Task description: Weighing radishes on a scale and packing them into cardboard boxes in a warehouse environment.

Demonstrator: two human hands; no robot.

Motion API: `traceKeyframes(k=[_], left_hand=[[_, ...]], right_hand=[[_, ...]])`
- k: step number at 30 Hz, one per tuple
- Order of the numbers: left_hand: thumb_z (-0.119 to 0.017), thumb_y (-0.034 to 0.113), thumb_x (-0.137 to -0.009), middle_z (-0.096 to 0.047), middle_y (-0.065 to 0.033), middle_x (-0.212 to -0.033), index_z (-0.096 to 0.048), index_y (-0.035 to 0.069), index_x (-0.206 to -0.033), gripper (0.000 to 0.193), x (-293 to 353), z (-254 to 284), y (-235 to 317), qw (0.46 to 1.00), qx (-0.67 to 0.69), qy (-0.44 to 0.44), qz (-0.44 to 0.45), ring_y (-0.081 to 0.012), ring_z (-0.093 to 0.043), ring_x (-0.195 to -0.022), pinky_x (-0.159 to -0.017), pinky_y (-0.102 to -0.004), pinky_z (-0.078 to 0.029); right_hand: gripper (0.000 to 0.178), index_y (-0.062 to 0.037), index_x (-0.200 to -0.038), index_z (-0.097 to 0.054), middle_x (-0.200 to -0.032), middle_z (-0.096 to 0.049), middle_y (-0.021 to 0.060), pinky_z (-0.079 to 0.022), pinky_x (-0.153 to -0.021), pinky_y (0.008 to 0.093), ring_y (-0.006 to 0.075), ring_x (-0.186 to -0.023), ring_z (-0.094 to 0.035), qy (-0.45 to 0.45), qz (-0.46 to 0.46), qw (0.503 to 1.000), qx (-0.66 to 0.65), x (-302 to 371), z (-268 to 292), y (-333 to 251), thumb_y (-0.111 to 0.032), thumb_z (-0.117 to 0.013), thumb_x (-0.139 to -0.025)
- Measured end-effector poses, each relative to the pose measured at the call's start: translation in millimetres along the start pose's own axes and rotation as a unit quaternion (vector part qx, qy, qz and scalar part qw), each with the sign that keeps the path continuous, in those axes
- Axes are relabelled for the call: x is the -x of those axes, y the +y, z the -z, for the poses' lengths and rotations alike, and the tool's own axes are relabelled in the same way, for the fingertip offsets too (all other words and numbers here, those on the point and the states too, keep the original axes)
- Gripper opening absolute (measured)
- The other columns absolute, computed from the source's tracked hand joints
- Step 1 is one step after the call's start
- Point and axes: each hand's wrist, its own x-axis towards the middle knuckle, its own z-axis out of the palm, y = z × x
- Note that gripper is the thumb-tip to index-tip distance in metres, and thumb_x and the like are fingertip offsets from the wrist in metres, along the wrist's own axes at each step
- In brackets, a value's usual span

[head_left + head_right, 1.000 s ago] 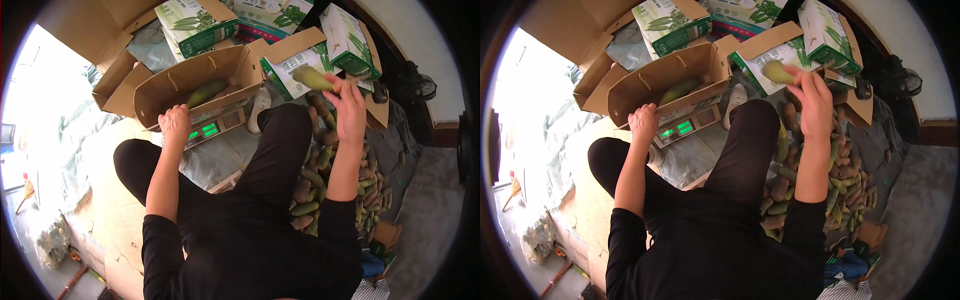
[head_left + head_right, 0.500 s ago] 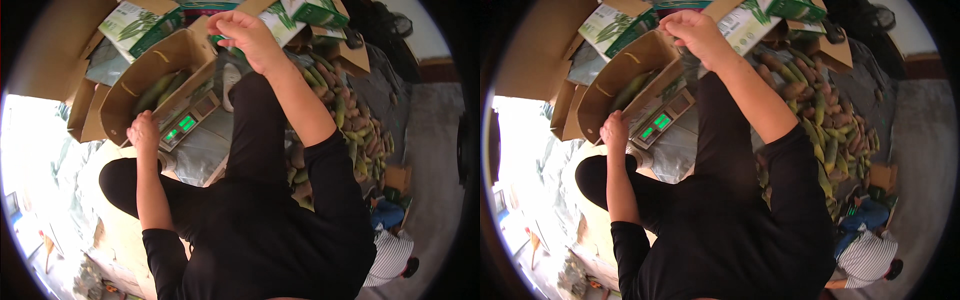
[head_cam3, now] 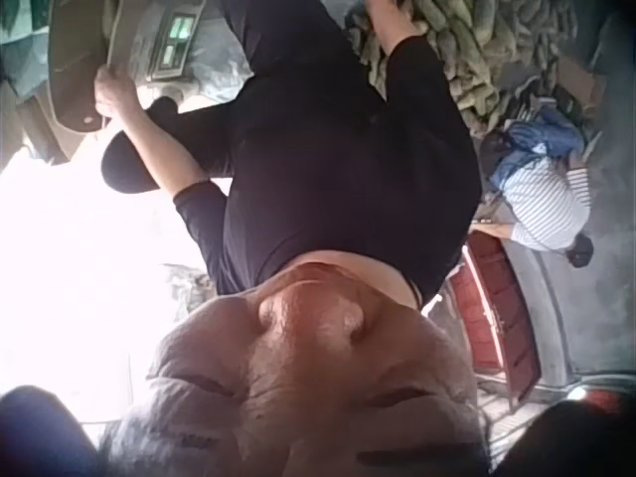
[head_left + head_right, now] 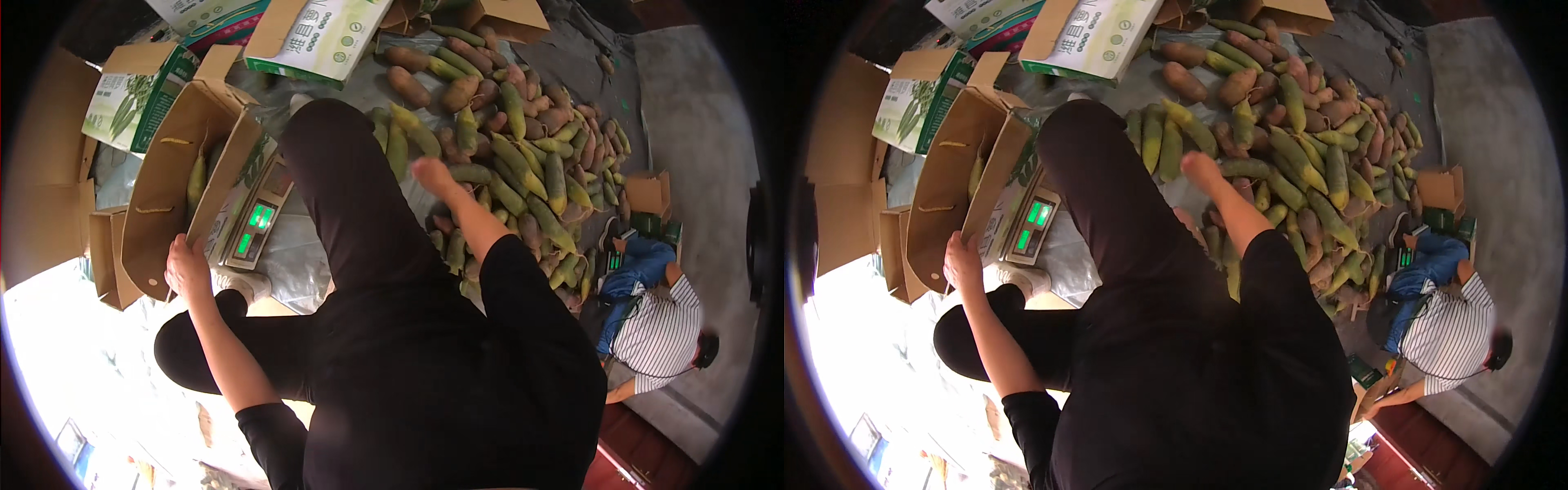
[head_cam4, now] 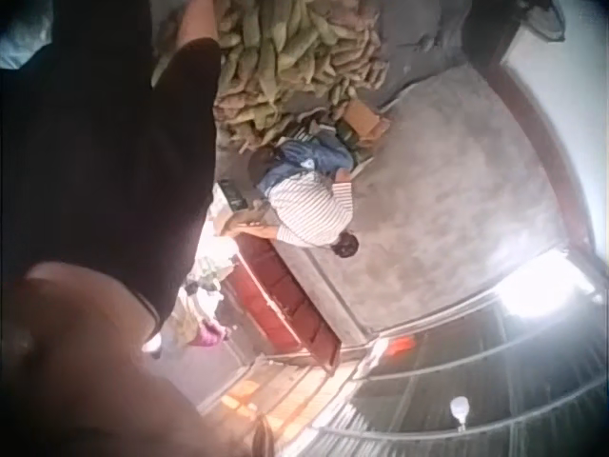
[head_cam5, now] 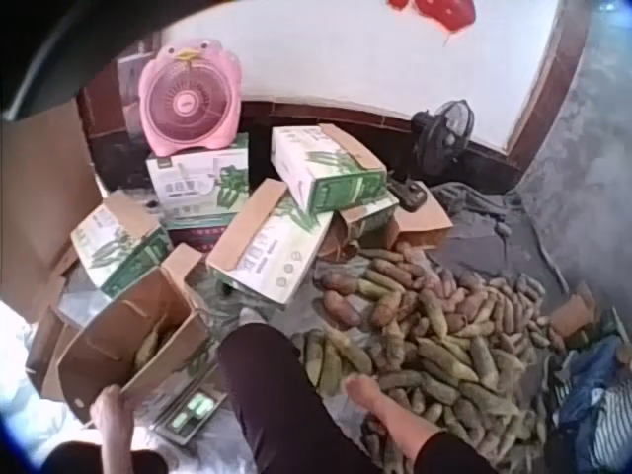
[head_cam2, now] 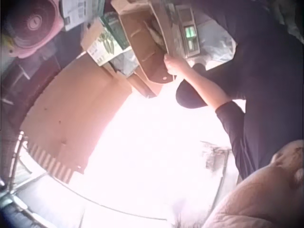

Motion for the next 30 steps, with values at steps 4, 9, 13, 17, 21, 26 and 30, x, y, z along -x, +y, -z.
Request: traceKeyframes(k=[4, 9, 13, 17, 21, 26, 30], left_hand=[[-0.06, 0.025, -0.081, -0.063, -0.011, -0.097, -0.059, 0.007, -0.099, 0.026, 4, -4, -28, 1.0, -0.007, 0.004, 0.022, -0.0309, -0.06, -0.093, -0.076, -0.0436, -0.046], [-0.06, 0.026, -0.081, -0.063, -0.0118, -0.097, -0.059, 0.006, -0.099, 0.026, -1, -2, -9, 1.0, 0.006, -0.007, 0.001, -0.0315, -0.06, -0.092, -0.074, -0.0432, -0.046], [-0.061, 0.026, -0.081, -0.063, -0.013, -0.095, -0.06, 0.005, -0.098, 0.028, -3, -13, -27, 1.0, 0.024, 0.005, 0.006, -0.0328, -0.06, -0.089, -0.073, -0.0427, -0.046], [-0.063, 0.024, -0.079, -0.063, -0.0161, -0.093, -0.06, 0.003, -0.098, 0.028, -3, -14, -34, 0.999, 0.033, -0.002, 0.02, -0.0344, -0.06, -0.088, -0.073, -0.0432, -0.046], [-0.063, 0.023, -0.079, -0.063, -0.017, -0.094, -0.06, 0.003, -0.099, 0.028, -3, -14, -31, 0.999, 0.025, 0.022, -0.005, -0.035, -0.06, -0.087, -0.074, -0.0425, -0.047], [-0.062, 0.021, -0.079, -0.063, -0.0176, -0.093, -0.06, 0.002, -0.098, 0.026, -4, -23, -40, 0.995, 0.045, 0.079, -0.03, -0.0354, -0.061, -0.086, -0.073, -0.042, -0.047], [-0.061, 0.019, -0.078, -0.063, -0.0176, -0.09, -0.06, 0.003, -0.096, 0.023, -7, -25, -35, 0.997, 0.079, 0.02, -0.012, -0.035, -0.061, -0.083, -0.071, -0.0414, -0.047]], right_hand=[[0.013, -0.0036, -0.077, -0.065, -0.082, -0.064, 0.0171, -0.049, -0.072, 0.0397, 0.0325, -0.08, -0.062, -0.034, -0.066, 0.997, 0.031, 45, -35, -1, -0.011, -0.055, -0.076], [0.016, -0.0038, -0.079, -0.065, -0.08, -0.064, 0.0171, -0.05, -0.073, 0.0397, 0.0315, -0.078, -0.063, -0.061, -0.048, 0.96, 0.267, 69, -6, 102, -0.015, -0.054, -0.079], [0.021, -0.0038, -0.091, -0.065, -0.093, -0.064, 0.0172, -0.05, -0.076, 0.0423, 0.0339, -0.09, -0.061, 0.027, -0.311, 0.942, 0.123, 76, 39, 112, -0.019, -0.054, -0.083], [0.033, -0.0102, -0.115, -0.058, -0.117, -0.058, 0.0147, -0.047, -0.085, 0.0491, 0.0327, -0.109, -0.054, 0.139, -0.472, 0.87, 0.032, 111, 123, 109, -0.02, -0.055, -0.084], [0.037, -0.0132, -0.12, -0.055, -0.121, -0.054, 0.0126, -0.044, -0.09, 0.0518, 0.0327, -0.113, -0.051, 0.19, -0.624, 0.758, 0.015, 148, 165, 116, -0.024, -0.056, -0.084], [0.054, -0.0152, -0.132, -0.043, -0.131, -0.047, 0.0117, -0.041, -0.094, 0.0527, 0.0315, -0.121, -0.045, 0.142, -0.67, 0.729, 0.003, 201, 161, 162, -0.032, -0.06, -0.083], [0.074, -0.0157, -0.136, -0.038, -0.139, -0.04, 0.0088, -0.037, -0.1, 0.0534, 0.0289, -0.129, -0.037, -0.052, -0.68, 0.731, 0.027, 214, 157, 144, -0.043, -0.069, -0.075]])
